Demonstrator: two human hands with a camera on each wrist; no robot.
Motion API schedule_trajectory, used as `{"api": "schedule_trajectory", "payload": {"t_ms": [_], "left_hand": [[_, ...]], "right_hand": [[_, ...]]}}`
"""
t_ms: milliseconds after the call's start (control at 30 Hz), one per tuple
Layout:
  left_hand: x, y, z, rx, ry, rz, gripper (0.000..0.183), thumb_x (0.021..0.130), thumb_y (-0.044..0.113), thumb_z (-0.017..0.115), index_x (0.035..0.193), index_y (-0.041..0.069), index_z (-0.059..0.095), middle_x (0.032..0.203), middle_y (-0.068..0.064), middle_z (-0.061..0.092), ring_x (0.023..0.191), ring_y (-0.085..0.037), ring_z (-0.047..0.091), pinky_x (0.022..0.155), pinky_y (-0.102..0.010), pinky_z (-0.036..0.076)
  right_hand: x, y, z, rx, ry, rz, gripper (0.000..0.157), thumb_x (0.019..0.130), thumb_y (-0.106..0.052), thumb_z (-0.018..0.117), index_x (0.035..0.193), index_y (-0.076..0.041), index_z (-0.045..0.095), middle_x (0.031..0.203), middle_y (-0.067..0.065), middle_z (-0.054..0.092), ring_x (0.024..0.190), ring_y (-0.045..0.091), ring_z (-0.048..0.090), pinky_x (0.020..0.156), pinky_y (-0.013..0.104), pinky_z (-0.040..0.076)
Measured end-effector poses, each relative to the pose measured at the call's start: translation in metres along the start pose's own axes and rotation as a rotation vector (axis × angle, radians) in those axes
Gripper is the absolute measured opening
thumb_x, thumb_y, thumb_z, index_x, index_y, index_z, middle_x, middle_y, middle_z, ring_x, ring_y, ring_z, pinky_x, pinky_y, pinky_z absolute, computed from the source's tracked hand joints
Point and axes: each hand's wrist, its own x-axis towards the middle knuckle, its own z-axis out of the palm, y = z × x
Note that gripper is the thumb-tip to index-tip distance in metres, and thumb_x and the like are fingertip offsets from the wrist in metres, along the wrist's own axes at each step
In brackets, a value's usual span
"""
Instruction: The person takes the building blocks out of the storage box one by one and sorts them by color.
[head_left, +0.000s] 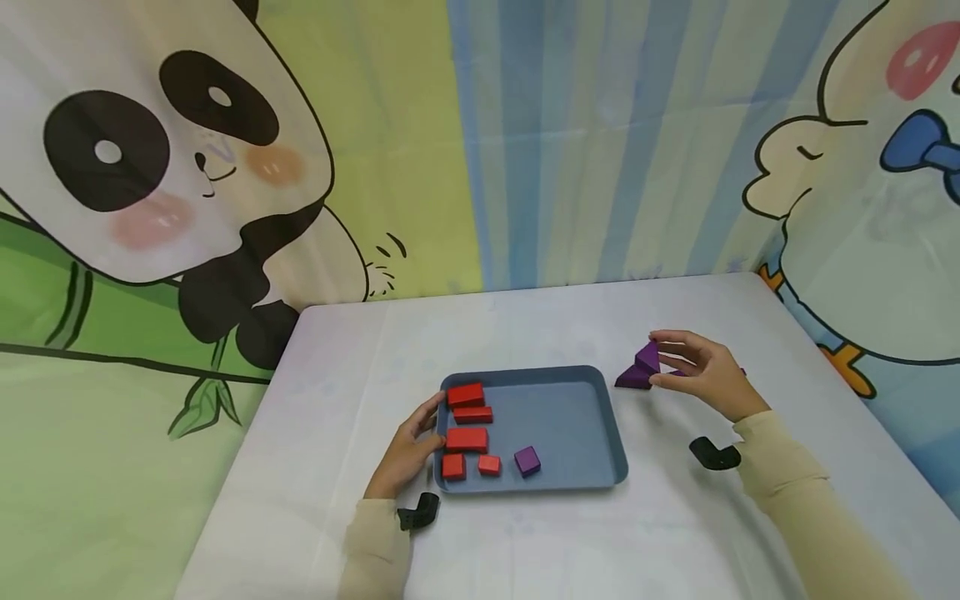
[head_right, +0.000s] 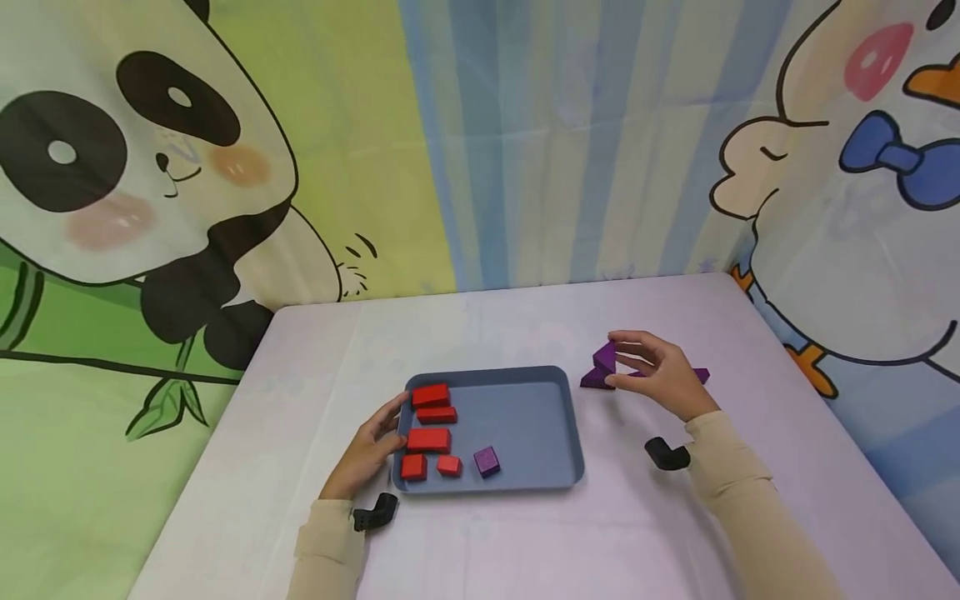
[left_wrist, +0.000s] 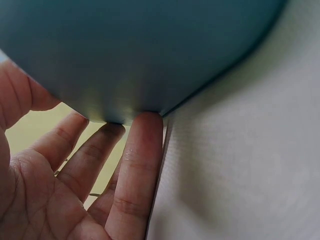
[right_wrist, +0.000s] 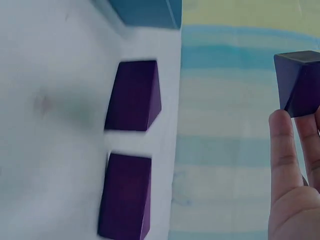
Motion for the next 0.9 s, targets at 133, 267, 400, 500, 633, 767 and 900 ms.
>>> {"api": "schedule_trajectory", "payload": {"t_ms": [133,267,400,500,633,767,900], "left_hand": [[-0.006,-0.002,0.003,0.011,-0.011,-0.005,0.077,0.092,-0.003,0.064,0.165,0.015,0.048,0.168,-0.011,0.047,0.146,-0.038,0.052,0.115,-0.056,0.042],[-0.007,-0.002,0.003,0.021,-0.003,0.006,0.077,0.092,-0.004,0.064,0.165,0.014,0.048,0.168,-0.011,0.047,0.144,-0.037,0.053,0.113,-0.052,0.043],[-0.003,0.001,0.001,0.022,0.005,0.043,0.077,0.091,-0.004,0.063,0.165,0.013,0.048,0.167,-0.011,0.048,0.143,-0.038,0.054,0.113,-0.052,0.042],[-0.002,0.001,0.001,0.017,0.001,0.049,0.077,0.091,-0.005,0.063,0.164,0.012,0.048,0.167,-0.012,0.048,0.144,-0.039,0.053,0.112,-0.053,0.043],[-0.002,0.000,0.001,0.012,-0.005,0.041,0.077,0.091,-0.004,0.063,0.165,0.013,0.048,0.167,-0.012,0.047,0.145,-0.039,0.053,0.112,-0.053,0.043],[0.000,0.000,0.000,0.015,0.003,0.045,0.077,0.091,-0.004,0.064,0.164,0.014,0.049,0.166,-0.011,0.049,0.143,-0.038,0.054,0.113,-0.054,0.042],[0.001,-0.001,-0.001,0.007,0.001,0.049,0.077,0.091,-0.004,0.064,0.164,0.014,0.049,0.166,-0.013,0.049,0.144,-0.039,0.054,0.111,-0.053,0.044]], "right_hand": [[-0.016,0.015,-0.020,-0.035,0.080,0.012,0.064,0.094,-0.002,0.083,0.153,-0.002,0.056,0.143,-0.012,0.056,0.117,-0.011,0.063,0.091,0.016,0.055],[-0.025,0.031,-0.039,-0.065,0.142,0.041,0.064,0.095,-0.004,0.082,0.154,-0.009,0.057,0.140,-0.020,0.053,0.115,-0.015,0.061,0.089,0.013,0.054],[-0.030,0.044,-0.059,-0.111,0.198,0.074,0.061,0.097,-0.009,0.081,0.153,-0.012,0.057,0.135,-0.023,0.054,0.111,-0.019,0.060,0.086,0.009,0.052],[-0.035,0.055,-0.074,-0.131,0.221,0.106,0.057,0.098,-0.012,0.080,0.151,-0.013,0.057,0.131,-0.026,0.055,0.111,-0.020,0.057,0.085,0.007,0.050],[-0.040,0.066,-0.098,-0.150,0.228,0.175,0.056,0.099,-0.017,0.080,0.151,-0.018,0.057,0.125,-0.031,0.054,0.105,-0.023,0.056,0.081,0.006,0.050],[-0.041,0.074,-0.121,-0.188,0.181,0.263,0.061,0.101,-0.027,0.078,0.157,-0.024,0.052,0.122,-0.036,0.052,0.103,-0.027,0.052,0.100,0.025,0.055],[-0.044,0.083,-0.136,-0.235,0.133,0.335,0.070,0.102,-0.038,0.077,0.164,-0.027,0.046,0.122,-0.039,0.048,0.104,-0.025,0.043,0.116,0.078,0.027]]}}
